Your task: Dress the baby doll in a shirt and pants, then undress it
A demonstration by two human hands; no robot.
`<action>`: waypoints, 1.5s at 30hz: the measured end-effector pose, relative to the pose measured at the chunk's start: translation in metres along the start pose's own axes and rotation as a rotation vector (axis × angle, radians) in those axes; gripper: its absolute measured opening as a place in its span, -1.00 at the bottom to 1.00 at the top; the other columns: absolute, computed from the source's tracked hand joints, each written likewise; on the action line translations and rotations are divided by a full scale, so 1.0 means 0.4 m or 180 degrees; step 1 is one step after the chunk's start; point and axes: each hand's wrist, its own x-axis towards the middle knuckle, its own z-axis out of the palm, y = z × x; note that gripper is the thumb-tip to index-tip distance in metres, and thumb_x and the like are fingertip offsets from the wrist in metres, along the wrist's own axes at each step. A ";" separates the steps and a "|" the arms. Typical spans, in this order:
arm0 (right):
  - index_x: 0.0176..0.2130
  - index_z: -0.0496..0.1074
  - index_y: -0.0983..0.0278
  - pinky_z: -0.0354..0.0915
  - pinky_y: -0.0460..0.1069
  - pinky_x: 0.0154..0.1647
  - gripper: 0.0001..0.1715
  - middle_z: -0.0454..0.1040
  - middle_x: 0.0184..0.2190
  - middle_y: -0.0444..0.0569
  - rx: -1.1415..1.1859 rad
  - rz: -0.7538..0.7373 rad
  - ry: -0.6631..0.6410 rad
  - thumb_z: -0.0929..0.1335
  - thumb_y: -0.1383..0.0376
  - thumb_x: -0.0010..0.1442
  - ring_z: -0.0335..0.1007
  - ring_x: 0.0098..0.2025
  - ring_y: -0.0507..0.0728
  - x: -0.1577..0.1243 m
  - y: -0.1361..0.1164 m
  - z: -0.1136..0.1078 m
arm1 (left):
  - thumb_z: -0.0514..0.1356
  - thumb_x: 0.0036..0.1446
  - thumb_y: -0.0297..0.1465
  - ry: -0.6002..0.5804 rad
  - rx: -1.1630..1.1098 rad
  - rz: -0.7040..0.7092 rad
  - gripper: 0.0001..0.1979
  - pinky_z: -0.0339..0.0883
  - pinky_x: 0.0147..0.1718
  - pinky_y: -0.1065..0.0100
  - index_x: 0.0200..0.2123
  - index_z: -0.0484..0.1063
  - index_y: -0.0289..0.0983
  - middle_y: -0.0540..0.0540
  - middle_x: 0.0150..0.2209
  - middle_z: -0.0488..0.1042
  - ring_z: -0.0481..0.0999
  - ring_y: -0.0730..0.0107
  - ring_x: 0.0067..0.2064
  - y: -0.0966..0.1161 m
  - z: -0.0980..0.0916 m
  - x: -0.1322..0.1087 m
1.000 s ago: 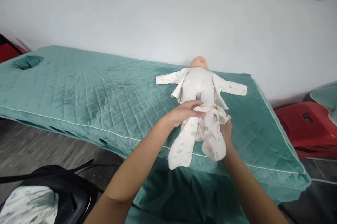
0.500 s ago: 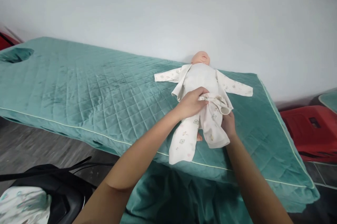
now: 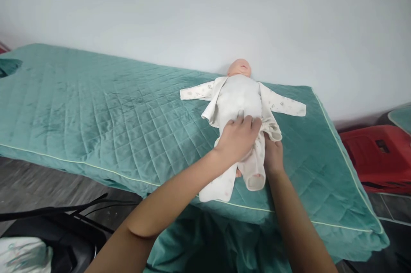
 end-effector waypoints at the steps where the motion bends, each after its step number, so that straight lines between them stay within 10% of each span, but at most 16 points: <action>1: 0.00 0.49 0.27 0.26 0.16 0.23 -0.54 0.52 0.07 0.09 0.0116 -0.0045 0.0052 0.37 0.08 0.19 0.39 0.16 0.23 0.002 0.007 0.002 | -0.07 0.31 -0.53 0.0015 0.0057 -0.0038 -0.71 0.31 -0.18 0.21 0.04 0.29 -0.32 -0.24 -0.09 0.44 0.49 0.14 -0.08 -0.004 0.001 0.008; 18: -0.17 0.38 0.17 0.27 0.14 0.05 -0.74 0.46 -0.17 -0.02 -0.0756 -0.1506 0.0047 0.38 0.09 0.19 0.36 -0.10 0.21 0.155 0.026 -0.031 | 0.01 0.26 -0.50 -0.0030 -0.1123 -0.0336 -0.66 0.33 -0.07 0.24 0.06 0.36 -0.19 -0.12 0.01 0.52 0.50 0.16 0.04 -0.078 -0.041 0.052; 24: -0.12 0.38 0.20 0.31 0.07 0.00 -0.60 0.46 -0.18 -0.10 -0.0666 -0.1206 -0.0001 0.46 0.14 0.06 0.37 -0.14 0.15 0.136 0.023 -0.035 | 0.14 0.19 -0.44 0.0010 -0.2233 -0.0371 -0.80 0.31 -0.06 0.30 -0.11 0.45 -0.22 -0.07 -0.07 0.54 0.49 0.26 -0.04 -0.138 -0.009 0.058; 29: 0.09 0.43 0.15 0.27 0.10 0.11 -0.42 0.48 0.03 -0.03 -0.1223 -0.1275 -0.1305 0.49 0.12 0.08 0.37 0.06 0.23 0.106 -0.095 -0.013 | 0.33 0.07 -0.21 0.0033 -0.4066 -0.0679 -0.69 0.23 -0.31 0.43 -0.22 0.43 -0.29 0.02 -0.32 0.44 0.40 0.45 -0.30 -0.209 0.021 0.005; 35: -0.27 0.53 0.21 0.23 -0.04 -0.31 -0.67 0.50 -0.39 -0.15 -0.1941 -0.0915 -0.2650 0.48 0.02 0.12 0.37 -0.33 0.10 0.171 -0.199 0.083 | 0.36 0.03 -0.13 0.0392 -0.4773 -0.1007 -0.63 0.20 -0.33 0.44 -0.27 0.43 -0.28 0.04 -0.36 0.39 0.35 0.50 -0.33 -0.216 0.066 -0.016; 45: -0.42 0.32 0.24 0.13 -0.12 -0.52 -0.60 0.30 -0.55 -0.23 0.0298 0.0498 -0.2326 0.52 0.08 0.07 0.17 -0.55 -0.04 0.183 -0.117 0.089 | 0.45 -0.08 -0.17 -0.0487 -0.4857 -0.0823 -0.57 0.15 -0.38 0.47 -0.30 0.37 -0.29 0.05 -0.38 0.34 0.29 0.52 -0.36 -0.227 0.068 -0.037</action>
